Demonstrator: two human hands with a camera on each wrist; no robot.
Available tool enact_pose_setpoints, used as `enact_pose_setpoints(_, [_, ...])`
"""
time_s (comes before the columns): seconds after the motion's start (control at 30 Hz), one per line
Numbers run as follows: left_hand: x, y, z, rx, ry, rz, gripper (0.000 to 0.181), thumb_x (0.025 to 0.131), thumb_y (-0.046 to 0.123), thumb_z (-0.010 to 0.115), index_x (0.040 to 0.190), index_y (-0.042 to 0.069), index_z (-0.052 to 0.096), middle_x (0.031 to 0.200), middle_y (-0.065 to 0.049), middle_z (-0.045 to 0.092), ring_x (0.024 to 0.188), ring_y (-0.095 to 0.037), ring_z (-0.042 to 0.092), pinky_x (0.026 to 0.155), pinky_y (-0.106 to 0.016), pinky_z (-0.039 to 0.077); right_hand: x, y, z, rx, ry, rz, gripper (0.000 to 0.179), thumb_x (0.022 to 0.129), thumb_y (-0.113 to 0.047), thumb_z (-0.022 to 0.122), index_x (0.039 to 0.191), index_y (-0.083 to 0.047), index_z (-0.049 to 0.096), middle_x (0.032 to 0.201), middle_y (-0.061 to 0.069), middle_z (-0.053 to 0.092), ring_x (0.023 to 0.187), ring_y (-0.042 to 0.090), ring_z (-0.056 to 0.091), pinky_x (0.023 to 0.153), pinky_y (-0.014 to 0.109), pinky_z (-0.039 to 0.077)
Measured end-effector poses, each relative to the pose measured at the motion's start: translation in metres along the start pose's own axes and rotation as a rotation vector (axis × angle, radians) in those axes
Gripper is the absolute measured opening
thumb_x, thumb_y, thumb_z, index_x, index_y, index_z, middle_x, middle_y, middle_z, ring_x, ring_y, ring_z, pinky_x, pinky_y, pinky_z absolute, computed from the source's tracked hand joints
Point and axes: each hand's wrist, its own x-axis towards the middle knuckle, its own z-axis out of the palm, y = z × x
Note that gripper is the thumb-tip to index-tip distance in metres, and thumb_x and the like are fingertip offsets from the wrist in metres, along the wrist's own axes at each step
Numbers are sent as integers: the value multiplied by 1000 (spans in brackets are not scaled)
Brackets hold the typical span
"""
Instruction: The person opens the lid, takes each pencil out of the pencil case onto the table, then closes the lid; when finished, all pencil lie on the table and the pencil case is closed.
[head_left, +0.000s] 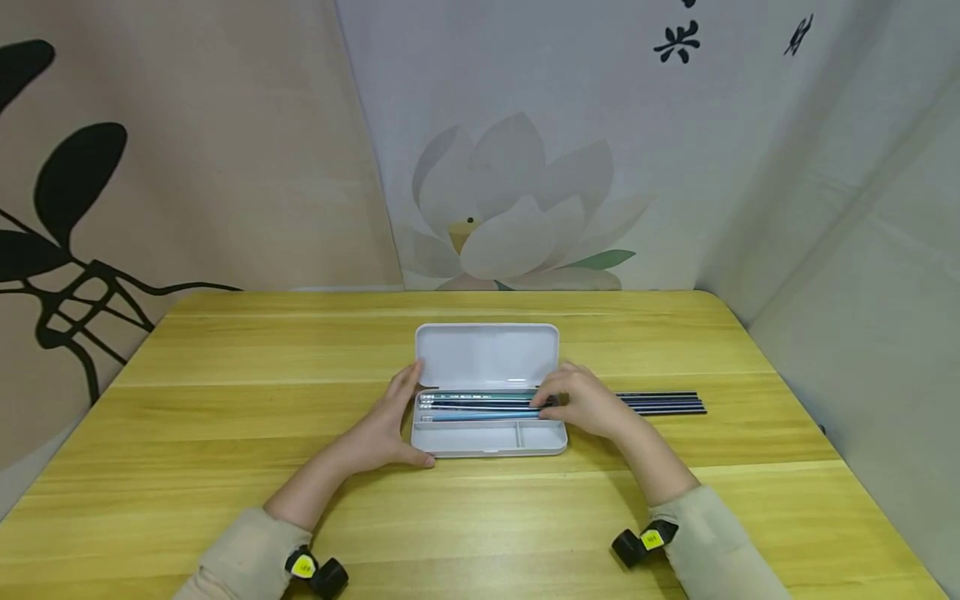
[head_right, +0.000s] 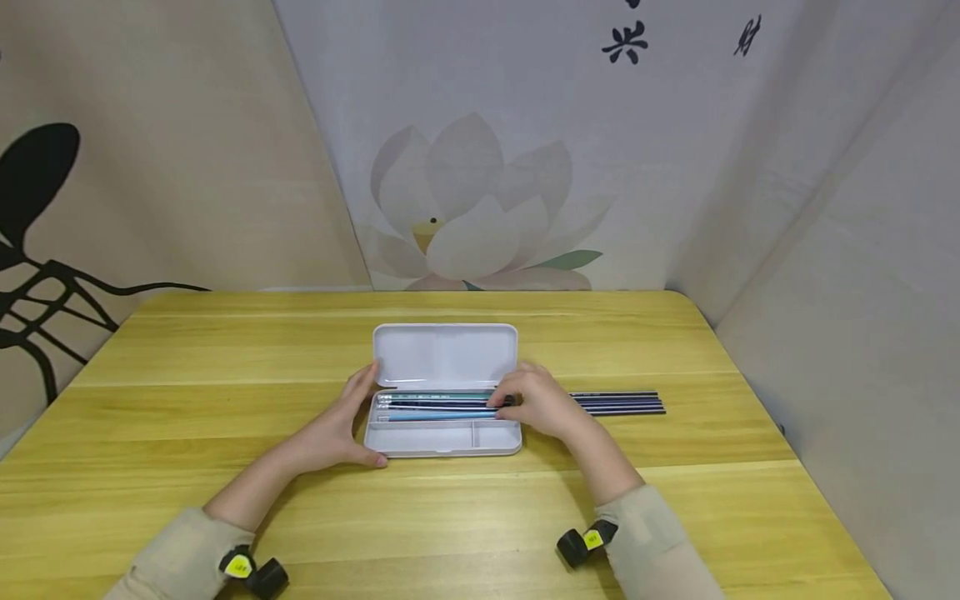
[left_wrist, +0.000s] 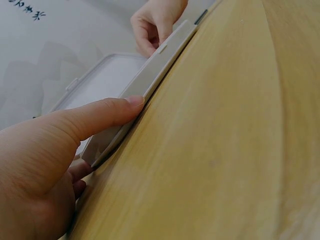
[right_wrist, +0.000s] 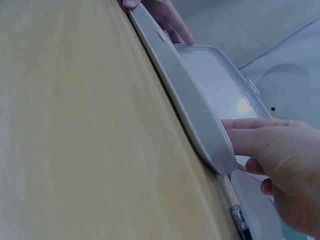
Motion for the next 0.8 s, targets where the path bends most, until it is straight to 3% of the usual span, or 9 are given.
enact_pose_setpoints(0.33, [-1,1,-1,5,-3,-8,141,56,35,93,154,20,-7,158,-11,-3,140,-42,9,108,-60,15,4,-9,-3,-178,-25,-32,14,78,-13,79,90,-18,78,95,-8,68,92,14,51,85,40,39])
enact_pose_setpoints(0.8, [-1,2,-1,-6,-5,8,141,56,35,93,154,18,-6,158,-12,-2,140,-41,9,109,-59,16,5,-13,-4,-235,-15,-51,14,75,-12,82,87,-15,78,88,-7,67,91,17,54,90,43,40])
